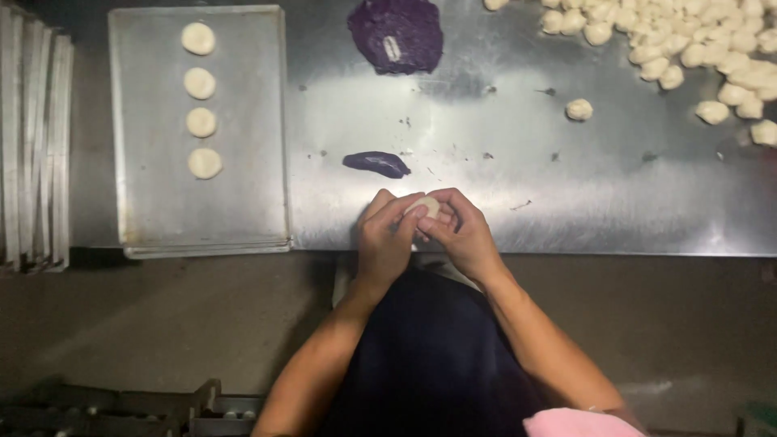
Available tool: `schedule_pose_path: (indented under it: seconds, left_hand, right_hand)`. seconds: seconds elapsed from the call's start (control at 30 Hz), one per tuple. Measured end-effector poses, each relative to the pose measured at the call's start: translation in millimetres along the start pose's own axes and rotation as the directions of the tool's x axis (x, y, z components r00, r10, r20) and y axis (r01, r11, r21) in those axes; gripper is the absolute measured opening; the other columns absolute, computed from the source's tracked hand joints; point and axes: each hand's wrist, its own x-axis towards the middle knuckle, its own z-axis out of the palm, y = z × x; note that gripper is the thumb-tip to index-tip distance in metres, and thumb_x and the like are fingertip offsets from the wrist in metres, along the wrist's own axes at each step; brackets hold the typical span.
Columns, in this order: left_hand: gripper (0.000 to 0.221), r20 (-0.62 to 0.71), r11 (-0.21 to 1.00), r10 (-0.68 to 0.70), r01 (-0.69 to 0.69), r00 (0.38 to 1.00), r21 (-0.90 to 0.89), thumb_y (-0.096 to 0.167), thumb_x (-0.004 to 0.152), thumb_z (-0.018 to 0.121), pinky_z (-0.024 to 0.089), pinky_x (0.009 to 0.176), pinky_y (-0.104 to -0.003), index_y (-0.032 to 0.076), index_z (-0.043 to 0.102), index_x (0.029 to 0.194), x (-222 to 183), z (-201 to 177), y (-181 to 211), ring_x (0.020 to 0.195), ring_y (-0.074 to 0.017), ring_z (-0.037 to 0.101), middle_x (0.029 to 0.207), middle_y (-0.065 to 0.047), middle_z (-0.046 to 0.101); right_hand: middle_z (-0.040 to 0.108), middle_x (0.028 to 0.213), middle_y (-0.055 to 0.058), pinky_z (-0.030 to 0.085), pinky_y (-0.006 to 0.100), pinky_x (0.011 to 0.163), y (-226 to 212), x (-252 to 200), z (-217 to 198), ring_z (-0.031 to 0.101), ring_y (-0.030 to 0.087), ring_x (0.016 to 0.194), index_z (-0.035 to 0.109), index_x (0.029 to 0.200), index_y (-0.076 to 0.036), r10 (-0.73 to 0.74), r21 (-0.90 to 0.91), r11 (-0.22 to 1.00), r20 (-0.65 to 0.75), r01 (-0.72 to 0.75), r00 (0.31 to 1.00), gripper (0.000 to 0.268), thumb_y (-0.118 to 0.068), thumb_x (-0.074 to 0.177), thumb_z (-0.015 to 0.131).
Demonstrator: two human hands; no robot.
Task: The person fills dough balls with a purple paste and arranges them on a tray.
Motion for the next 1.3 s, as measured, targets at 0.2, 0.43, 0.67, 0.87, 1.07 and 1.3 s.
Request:
schedule_pose_path:
  seconds: [0.2, 0.43, 0.67, 0.87, 1.07, 1.3]
  left_hand:
    - [0.05, 0.203, 0.927, -0.014, 0.089, 0.979, -0.364, 0.016, 0.094, 0.069, 0.059, 0.084, -0.026, 0.002, 0.054, 0.14, 0, 3, -3, 0.108, -0.0181, 0.061, 0.12, -0.011, 0.06]
    - [0.041, 0.319, 0.978, -0.165, 0.197, 0.933, -0.072, 0.034, 0.107, 0.053, 0.06, 0.084, -0.031, 0.006, 0.07, 0.13, -17, 5, -38, 0.097, -0.0161, 0.074, 0.112, -0.014, 0.078]
    - [0.042, 0.335, 0.856, -0.391, 0.473, 0.857, -0.208, 0.036, 0.104, 0.051, 0.056, 0.068, -0.035, 0.004, 0.071, 0.123, -34, 8, -63, 0.078, -0.0195, 0.07, 0.093, -0.012, 0.074]
    - [0.037, -0.185, 0.951, -0.311, 0.303, 0.932, -0.069, 0.03, 0.108, 0.056, 0.057, 0.076, -0.027, 0.0, 0.076, 0.112, -52, -46, -112, 0.087, -0.0141, 0.071, 0.097, -0.011, 0.075]
    - [0.037, -0.149, 0.72, -0.677, 0.607, 0.72, -0.337, 0.024, 0.111, 0.059, 0.043, 0.073, -0.036, -0.005, 0.076, 0.126, -98, -66, -127, 0.08, -0.0198, 0.051, 0.096, -0.024, 0.071]
    - [0.038, -0.209, 0.702, -0.586, 0.36, 0.783, -0.615, 0.022, 0.104, 0.055, 0.052, 0.099, -0.028, -0.005, 0.065, 0.128, -130, -58, -124, 0.11, -0.0194, 0.068, 0.119, -0.012, 0.073]
  right_hand:
    - [0.071, 0.091, 0.008, 0.054, 0.026, 0.061, 17, -12, -1, 0.065, 0.011, 0.074, 0.064, 0.111, 0.0, 0.065, -0.363, 0.914, -0.305, -0.179, 0.95, 0.015, -0.008, 0.098, 0.068]
    - [0.068, 0.086, 0.006, 0.055, 0.025, 0.061, 31, -14, -14, 0.065, 0.011, 0.071, 0.063, 0.111, -0.004, 0.21, -0.329, 0.908, -0.177, -0.259, 0.961, 0.018, -0.02, 0.104, 0.061]
    - [0.074, 0.084, 0.007, 0.056, 0.026, 0.056, 62, -5, -11, 0.071, 0.013, 0.067, 0.067, 0.108, -0.005, -0.052, -0.711, 0.703, -0.083, -0.022, 0.995, 0.024, -0.028, 0.107, 0.056]
    - [0.07, 0.11, 0.014, 0.056, 0.042, 0.086, 63, 70, -30, 0.069, 0.028, 0.098, 0.066, 0.13, -0.008, -0.05, -0.853, 0.521, -0.009, 0.018, 0.999, 0.042, -0.034, 0.098, 0.074]
    - [0.058, 0.124, 0.015, 0.049, 0.05, 0.091, 85, 105, -3, 0.063, 0.039, 0.111, 0.063, 0.115, -0.003, -0.531, -0.957, 0.06, 0.21, 0.283, 0.821, 0.044, -0.026, 0.082, 0.08]
    - [0.053, 0.131, 0.023, 0.054, 0.042, 0.087, 63, 111, 8, 0.063, 0.038, 0.107, 0.054, 0.12, 0.003, -0.367, -0.833, 0.461, 0.134, 0.305, 0.921, 0.031, -0.009, 0.097, 0.07]
